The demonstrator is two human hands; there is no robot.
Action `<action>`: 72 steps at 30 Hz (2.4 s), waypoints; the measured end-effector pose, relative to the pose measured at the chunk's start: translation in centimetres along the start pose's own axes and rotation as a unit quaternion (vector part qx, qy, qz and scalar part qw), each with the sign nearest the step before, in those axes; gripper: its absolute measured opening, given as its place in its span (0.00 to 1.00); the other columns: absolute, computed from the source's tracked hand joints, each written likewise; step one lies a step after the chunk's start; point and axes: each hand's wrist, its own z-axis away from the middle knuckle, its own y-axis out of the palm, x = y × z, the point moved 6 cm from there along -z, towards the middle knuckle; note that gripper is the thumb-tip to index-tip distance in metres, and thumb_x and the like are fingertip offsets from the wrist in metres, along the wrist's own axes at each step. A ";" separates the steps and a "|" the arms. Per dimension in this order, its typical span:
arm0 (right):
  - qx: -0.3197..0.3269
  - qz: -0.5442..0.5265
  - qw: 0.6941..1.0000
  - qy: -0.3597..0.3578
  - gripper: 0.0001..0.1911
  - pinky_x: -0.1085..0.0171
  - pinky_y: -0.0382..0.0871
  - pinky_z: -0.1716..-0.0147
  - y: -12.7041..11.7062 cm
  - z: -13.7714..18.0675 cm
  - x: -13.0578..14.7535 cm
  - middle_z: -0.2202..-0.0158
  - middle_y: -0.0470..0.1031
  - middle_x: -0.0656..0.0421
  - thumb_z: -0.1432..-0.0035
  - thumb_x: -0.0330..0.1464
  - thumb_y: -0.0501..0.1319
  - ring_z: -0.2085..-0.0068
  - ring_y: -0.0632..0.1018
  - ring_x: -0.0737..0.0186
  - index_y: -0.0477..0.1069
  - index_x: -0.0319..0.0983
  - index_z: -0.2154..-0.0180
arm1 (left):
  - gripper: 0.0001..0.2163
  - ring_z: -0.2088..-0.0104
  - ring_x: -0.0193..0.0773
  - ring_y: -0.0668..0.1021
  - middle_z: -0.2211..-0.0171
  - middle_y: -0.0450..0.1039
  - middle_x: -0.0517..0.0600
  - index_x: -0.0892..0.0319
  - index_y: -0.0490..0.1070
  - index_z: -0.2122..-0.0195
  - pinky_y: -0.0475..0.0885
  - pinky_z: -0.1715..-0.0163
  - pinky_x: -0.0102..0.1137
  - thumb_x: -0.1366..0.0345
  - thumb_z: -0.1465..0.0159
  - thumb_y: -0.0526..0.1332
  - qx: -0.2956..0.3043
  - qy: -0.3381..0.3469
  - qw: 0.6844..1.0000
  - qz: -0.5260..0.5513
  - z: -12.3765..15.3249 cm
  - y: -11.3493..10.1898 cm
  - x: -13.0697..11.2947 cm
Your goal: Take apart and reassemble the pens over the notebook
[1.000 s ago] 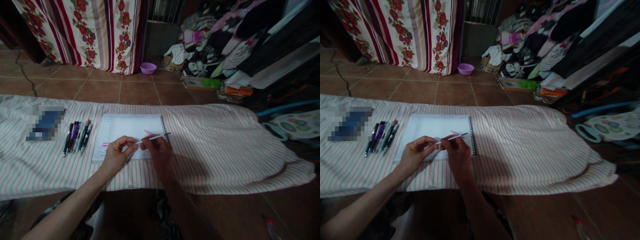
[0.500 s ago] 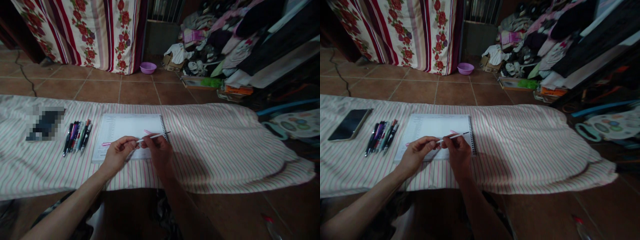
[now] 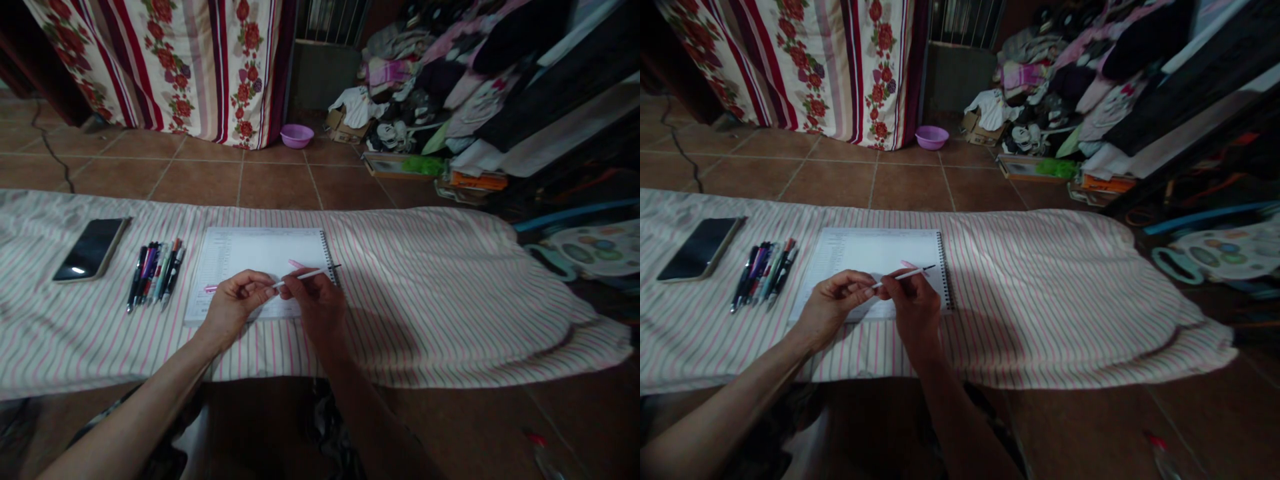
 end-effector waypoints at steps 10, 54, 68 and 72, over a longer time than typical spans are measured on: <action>-0.009 0.003 1.000 -0.027 0.04 0.67 0.73 0.75 0.2 0.1 0.3 0.81 0.75 0.63 0.52 0.33 0.63 0.78 0.77 0.66 0.70 0.39 0.73 | 0.13 0.73 0.32 0.75 0.76 0.74 0.46 0.60 0.73 0.69 0.70 0.72 0.27 0.61 0.53 0.70 -0.009 0.014 1.000 -0.022 -0.1 -0.2 -0.2; -0.008 -0.039 0.999 -0.023 0.04 0.70 0.71 0.77 0.5 0.2 -0.2 0.81 0.74 0.64 0.53 0.31 0.64 0.79 0.75 0.69 0.71 0.38 0.72 | 0.09 0.78 0.27 0.69 0.78 0.71 0.48 0.63 0.71 0.72 0.61 0.76 0.23 0.63 0.47 0.67 0.043 -0.078 0.994 0.064 0.3 0.5 0.3; -0.012 -0.062 0.998 -0.028 0.03 0.70 0.71 0.75 0.3 0.1 0.0 0.81 0.74 0.65 0.52 0.30 0.64 0.79 0.76 0.69 0.70 0.38 0.73 | 0.08 0.75 0.28 0.72 0.78 0.74 0.48 0.63 0.73 0.70 0.64 0.74 0.21 0.68 0.50 0.69 0.047 -0.078 0.990 0.109 0.3 0.6 -0.1; -0.020 -0.065 0.997 -0.021 0.03 0.71 0.71 0.76 0.2 0.0 -0.1 0.80 0.74 0.65 0.52 0.31 0.64 0.78 0.76 0.70 0.71 0.38 0.73 | 0.13 0.72 0.33 0.75 0.73 0.76 0.52 0.65 0.73 0.64 0.67 0.72 0.24 0.63 0.48 0.67 0.053 -0.117 0.980 0.154 0.5 0.8 0.3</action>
